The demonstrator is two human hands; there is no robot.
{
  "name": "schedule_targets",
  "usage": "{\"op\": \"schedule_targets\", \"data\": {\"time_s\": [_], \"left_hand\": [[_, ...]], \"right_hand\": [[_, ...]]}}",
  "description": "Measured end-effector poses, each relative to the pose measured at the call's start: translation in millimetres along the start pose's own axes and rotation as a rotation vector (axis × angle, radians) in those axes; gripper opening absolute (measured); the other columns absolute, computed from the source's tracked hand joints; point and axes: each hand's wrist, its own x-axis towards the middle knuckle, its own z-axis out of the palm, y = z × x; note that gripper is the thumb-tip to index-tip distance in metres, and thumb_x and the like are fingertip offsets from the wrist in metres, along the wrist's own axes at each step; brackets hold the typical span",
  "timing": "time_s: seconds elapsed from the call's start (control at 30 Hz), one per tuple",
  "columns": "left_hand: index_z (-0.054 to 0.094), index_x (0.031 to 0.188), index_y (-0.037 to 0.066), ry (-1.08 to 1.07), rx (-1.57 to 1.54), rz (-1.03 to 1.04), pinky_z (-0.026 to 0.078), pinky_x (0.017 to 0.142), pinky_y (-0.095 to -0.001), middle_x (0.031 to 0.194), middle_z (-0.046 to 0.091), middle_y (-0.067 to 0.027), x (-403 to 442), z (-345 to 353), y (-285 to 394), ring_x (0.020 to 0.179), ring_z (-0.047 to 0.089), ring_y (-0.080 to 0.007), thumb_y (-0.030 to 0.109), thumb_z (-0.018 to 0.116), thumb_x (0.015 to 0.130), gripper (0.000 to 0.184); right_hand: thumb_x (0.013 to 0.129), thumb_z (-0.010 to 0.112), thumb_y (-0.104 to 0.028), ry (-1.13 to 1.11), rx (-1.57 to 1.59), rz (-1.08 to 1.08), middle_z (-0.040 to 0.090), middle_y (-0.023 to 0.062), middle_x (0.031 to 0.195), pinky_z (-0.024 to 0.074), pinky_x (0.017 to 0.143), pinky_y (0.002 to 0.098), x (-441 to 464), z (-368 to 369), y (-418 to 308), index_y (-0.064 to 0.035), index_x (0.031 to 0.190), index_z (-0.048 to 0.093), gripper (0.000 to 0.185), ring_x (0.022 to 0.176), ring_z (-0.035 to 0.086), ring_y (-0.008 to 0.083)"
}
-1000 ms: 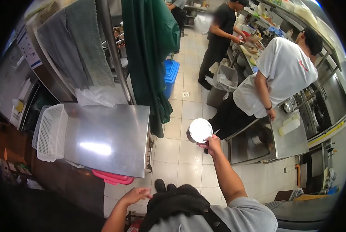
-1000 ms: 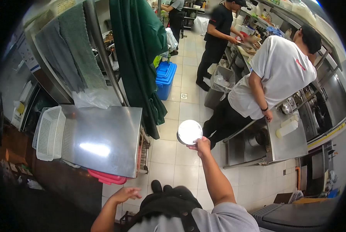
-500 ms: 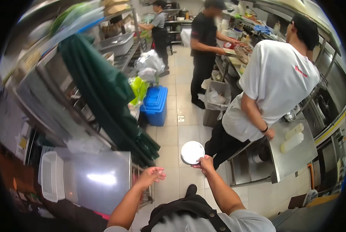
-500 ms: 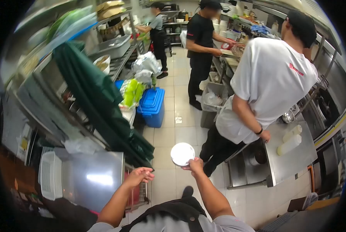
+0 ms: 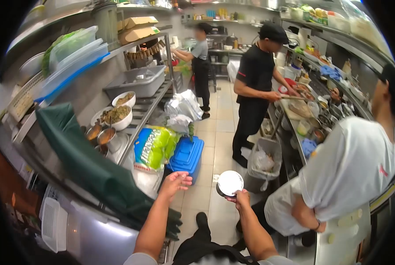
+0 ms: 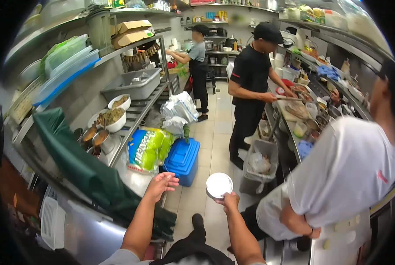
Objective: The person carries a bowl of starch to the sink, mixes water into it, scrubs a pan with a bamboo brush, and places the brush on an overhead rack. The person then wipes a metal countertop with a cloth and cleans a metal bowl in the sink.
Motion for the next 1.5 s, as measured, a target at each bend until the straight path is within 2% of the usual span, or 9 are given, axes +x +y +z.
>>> {"op": "schedule_targets", "data": {"time_s": [0.33, 0.4, 0.53, 0.63, 0.83, 0.97, 1.13, 1.33, 1.5], "left_hand": [[0.056, 0.108, 0.005, 0.202, -0.058, -0.104, 0.05, 0.064, -0.0286, 0.098, 0.066, -0.01, 241.0, -67.7, 19.0, 0.08, 0.064, -0.0169, 0.032, 0.058, 0.089, 0.033], [0.054, 0.109, 0.004, 0.191, -0.077, -0.137, 0.051, 0.067, -0.0309, 0.098, 0.064, -0.0109, 277.5, -70.3, 22.4, 0.082, 0.064, -0.0195, 0.033, 0.059, 0.089, 0.035], [0.055, 0.108, 0.004, 0.116, -0.034, -0.152, 0.051, 0.066, -0.0307, 0.097, 0.065, -0.0108, 365.5, -76.2, 28.0, 0.082, 0.064, -0.0191, 0.035, 0.06, 0.088, 0.037], [0.056, 0.108, 0.007, 0.172, 0.047, -0.22, 0.049, 0.061, -0.0282, 0.094, 0.066, -0.0075, 426.1, -89.2, 14.0, 0.077, 0.064, -0.016, 0.034, 0.058, 0.089, 0.033], [0.057, 0.108, 0.007, 0.296, 0.175, -0.452, 0.049, 0.06, -0.0276, 0.094, 0.066, -0.0075, 509.7, -121.1, -9.4, 0.076, 0.063, -0.0149, 0.032, 0.058, 0.089, 0.032], [0.056, 0.109, 0.006, 0.366, 0.146, -0.39, 0.048, 0.061, -0.0266, 0.094, 0.066, -0.0075, 565.9, -113.9, 21.8, 0.077, 0.063, -0.0143, 0.031, 0.058, 0.089, 0.032], [0.055, 0.109, 0.004, 0.286, 0.128, -0.306, 0.05, 0.065, -0.0287, 0.096, 0.066, -0.0098, 660.9, -103.6, 62.0, 0.078, 0.064, -0.0166, 0.03, 0.058, 0.09, 0.032], [0.056, 0.109, 0.004, 0.107, 0.162, -0.238, 0.047, 0.065, -0.0249, 0.095, 0.067, -0.0066, 822.8, -118.9, 72.8, 0.077, 0.063, -0.0125, 0.024, 0.059, 0.09, 0.028], [0.057, 0.106, 0.004, -0.051, 0.175, -0.333, 0.045, 0.062, -0.0229, 0.09, 0.066, -0.0041, 975.6, -120.5, 83.2, 0.076, 0.062, -0.0107, 0.02, 0.061, 0.088, 0.025]], "right_hand": [[0.074, 0.04, 0.005, -0.042, -0.066, -0.023, 0.063, 0.0271, 0.084, 0.0587, 0.046, 0.0324, 199.2, 78.8, -78.9, 0.0165, 0.104, 0.046, 0.032, 0.062, 0.066, 0.037], [0.077, 0.043, 0.004, -0.115, -0.051, 0.014, 0.061, 0.0225, 0.087, 0.0588, 0.047, 0.0324, 227.7, 95.0, -102.2, 0.0091, 0.095, 0.045, 0.02, 0.064, 0.066, 0.0339], [0.076, 0.04, 0.005, -0.091, -0.072, 0.028, 0.062, 0.0258, 0.086, 0.0587, 0.047, 0.0321, 297.8, 127.1, -141.8, 0.0119, 0.097, 0.044, 0.022, 0.063, 0.067, 0.0365], [0.075, 0.039, 0.004, -0.109, -0.099, 0.017, 0.062, 0.0277, 0.087, 0.059, 0.047, 0.032, 366.3, 150.4, -163.9, 0.015, 0.103, 0.042, 0.03, 0.062, 0.066, 0.0371], [0.076, 0.04, 0.004, -0.104, -0.089, 0.048, 0.061, 0.0281, 0.087, 0.0589, 0.046, 0.0326, 498.7, 208.1, -222.2, 0.0155, 0.104, 0.041, 0.03, 0.059, 0.066, 0.036], [0.077, 0.041, 0.004, -0.103, -0.136, 0.036, 0.062, 0.0278, 0.086, 0.0588, 0.047, 0.0324, 589.9, 251.9, -252.6, 0.0148, 0.101, 0.042, 0.027, 0.058, 0.066, 0.0347], [0.076, 0.042, 0.005, -0.096, -0.038, 0.022, 0.061, 0.0286, 0.086, 0.0592, 0.048, 0.0326, 694.6, 319.5, -299.8, 0.0133, 0.099, 0.042, 0.024, 0.058, 0.066, 0.0357], [0.076, 0.043, 0.007, -0.083, -0.027, -0.032, 0.061, 0.0282, 0.087, 0.06, 0.049, 0.033, 837.0, 394.4, -360.4, 0.0127, 0.097, 0.041, 0.022, 0.059, 0.066, 0.0372], [0.076, 0.041, 0.008, -0.02, -0.054, -0.039, 0.061, 0.0279, 0.088, 0.0596, 0.048, 0.0315, 945.2, 439.6, -422.5, 0.0142, 0.102, 0.041, 0.026, 0.062, 0.066, 0.0371]]}}
